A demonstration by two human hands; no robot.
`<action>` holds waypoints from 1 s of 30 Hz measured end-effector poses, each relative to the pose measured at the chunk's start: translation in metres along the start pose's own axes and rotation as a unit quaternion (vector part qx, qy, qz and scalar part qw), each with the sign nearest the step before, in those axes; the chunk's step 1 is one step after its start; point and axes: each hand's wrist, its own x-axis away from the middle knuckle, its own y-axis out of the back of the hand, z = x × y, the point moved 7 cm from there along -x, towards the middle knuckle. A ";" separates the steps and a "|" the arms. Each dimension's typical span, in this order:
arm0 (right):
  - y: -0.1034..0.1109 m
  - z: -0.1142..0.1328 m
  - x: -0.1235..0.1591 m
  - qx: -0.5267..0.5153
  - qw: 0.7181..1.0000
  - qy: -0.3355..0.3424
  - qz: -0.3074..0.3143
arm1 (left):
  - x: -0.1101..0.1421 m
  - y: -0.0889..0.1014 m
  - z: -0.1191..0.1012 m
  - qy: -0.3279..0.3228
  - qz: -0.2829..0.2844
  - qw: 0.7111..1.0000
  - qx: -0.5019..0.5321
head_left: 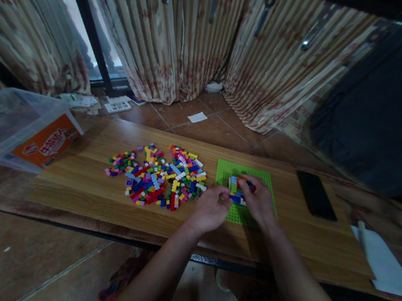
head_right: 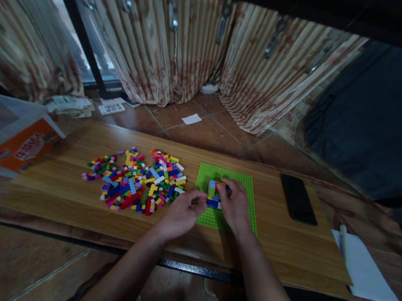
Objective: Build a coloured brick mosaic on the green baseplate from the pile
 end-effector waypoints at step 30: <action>0.030 -0.040 -0.006 -0.292 0.920 -0.167 -0.199 | 0.009 0.003 -0.010 -0.003 -0.028 1.000 0.007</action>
